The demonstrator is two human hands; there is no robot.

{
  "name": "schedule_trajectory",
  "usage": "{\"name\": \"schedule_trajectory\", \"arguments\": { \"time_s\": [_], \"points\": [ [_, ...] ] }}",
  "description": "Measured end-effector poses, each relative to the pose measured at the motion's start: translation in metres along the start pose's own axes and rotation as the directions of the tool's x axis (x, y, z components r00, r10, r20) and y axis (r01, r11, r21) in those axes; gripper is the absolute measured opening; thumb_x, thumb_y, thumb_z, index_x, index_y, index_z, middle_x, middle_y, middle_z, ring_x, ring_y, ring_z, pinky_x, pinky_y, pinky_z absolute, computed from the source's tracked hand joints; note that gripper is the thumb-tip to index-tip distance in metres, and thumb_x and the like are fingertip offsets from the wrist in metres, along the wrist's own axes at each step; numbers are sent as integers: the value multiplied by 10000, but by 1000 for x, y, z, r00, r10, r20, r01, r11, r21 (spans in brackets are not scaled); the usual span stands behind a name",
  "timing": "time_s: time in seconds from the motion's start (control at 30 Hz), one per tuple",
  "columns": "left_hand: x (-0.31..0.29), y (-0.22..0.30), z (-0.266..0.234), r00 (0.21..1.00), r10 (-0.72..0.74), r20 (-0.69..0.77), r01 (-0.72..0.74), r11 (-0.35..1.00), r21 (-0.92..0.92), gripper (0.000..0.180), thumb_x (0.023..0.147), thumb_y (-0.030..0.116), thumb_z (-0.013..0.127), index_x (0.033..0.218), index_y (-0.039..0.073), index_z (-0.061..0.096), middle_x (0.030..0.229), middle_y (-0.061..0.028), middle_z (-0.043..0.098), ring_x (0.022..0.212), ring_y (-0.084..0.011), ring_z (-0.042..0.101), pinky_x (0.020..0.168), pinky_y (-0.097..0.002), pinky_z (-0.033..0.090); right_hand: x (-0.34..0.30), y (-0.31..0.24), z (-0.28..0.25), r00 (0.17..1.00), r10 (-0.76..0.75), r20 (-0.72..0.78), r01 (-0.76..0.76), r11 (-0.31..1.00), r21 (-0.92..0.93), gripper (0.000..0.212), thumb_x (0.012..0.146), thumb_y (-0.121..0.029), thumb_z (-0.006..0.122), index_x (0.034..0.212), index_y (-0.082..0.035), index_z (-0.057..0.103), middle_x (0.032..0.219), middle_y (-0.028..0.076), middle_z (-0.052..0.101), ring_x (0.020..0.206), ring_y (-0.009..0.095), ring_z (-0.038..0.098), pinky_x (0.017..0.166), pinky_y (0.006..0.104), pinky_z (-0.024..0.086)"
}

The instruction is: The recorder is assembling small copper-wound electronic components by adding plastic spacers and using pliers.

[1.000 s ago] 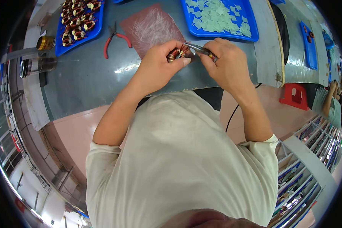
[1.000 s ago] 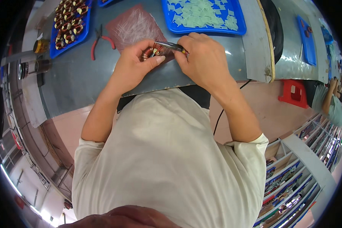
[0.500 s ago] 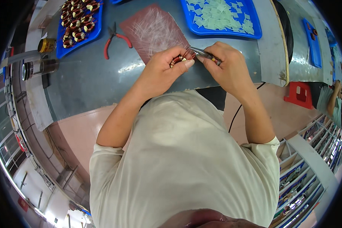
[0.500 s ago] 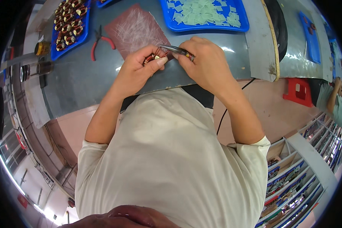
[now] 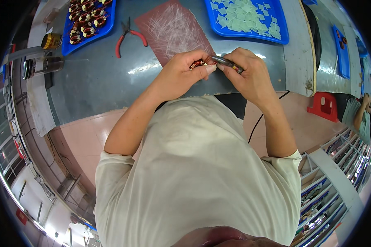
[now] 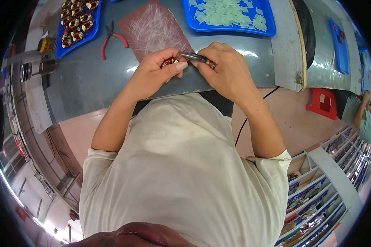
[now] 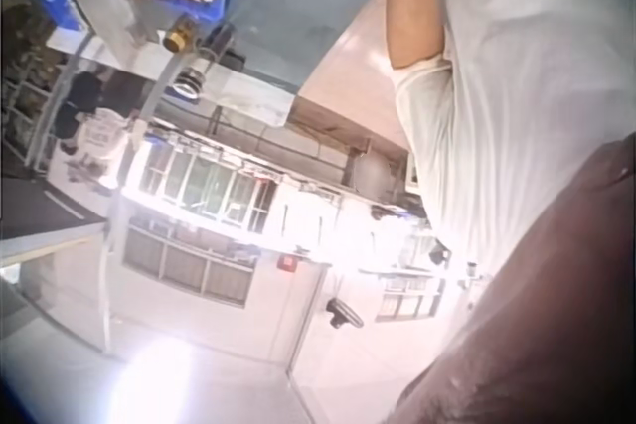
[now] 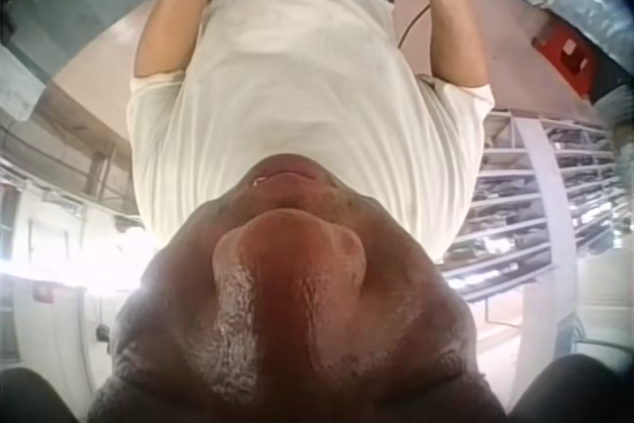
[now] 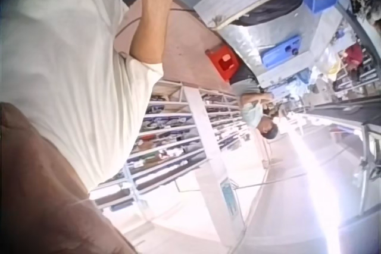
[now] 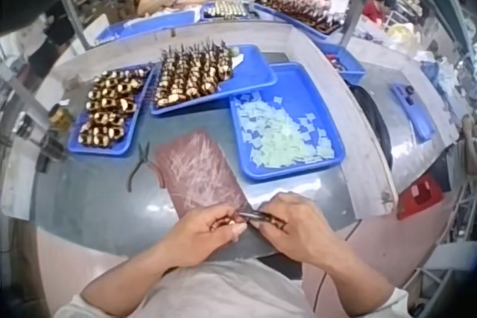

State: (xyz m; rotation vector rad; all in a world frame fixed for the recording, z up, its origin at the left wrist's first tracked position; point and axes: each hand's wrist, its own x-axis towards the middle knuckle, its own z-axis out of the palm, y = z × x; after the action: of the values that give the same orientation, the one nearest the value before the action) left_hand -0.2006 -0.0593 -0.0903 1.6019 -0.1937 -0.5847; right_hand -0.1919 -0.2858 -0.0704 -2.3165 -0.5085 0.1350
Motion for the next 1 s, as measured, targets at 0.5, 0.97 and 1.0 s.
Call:
{"name": "schedule_trajectory", "arguments": {
  "time_s": [0.5,0.97,1.0],
  "points": [
    [4,-15,15,935,265,-236,-233,960,155,205,1010,225,654,1000,21,663,726,-43,574,661,-118,497,606,-291,416,-6,3,0,989,123,-86,-119,991,54,167,822,-107,733,922,26,724,836,174,702,715,347,665,655,406,515],
    [0,-24,9,969,154,-193,-137,986,99,218,1005,229,658,963,15,656,672,-5,518,635,-77,431,568,-286,365,-2,4,-19,997,81,5,-82,997,15,173,864,-143,740,948,8,728,859,143,678,778,332,645,676,403,502],
    [0,-24,8,973,132,-187,-115,988,101,220,1006,232,659,965,16,655,678,-6,525,641,-73,434,574,-282,368,-3,3,-20,997,68,-41,-69,997,-26,161,861,-131,737,950,2,730,860,136,672,783,332,643,683,404,502]
  ]
}}
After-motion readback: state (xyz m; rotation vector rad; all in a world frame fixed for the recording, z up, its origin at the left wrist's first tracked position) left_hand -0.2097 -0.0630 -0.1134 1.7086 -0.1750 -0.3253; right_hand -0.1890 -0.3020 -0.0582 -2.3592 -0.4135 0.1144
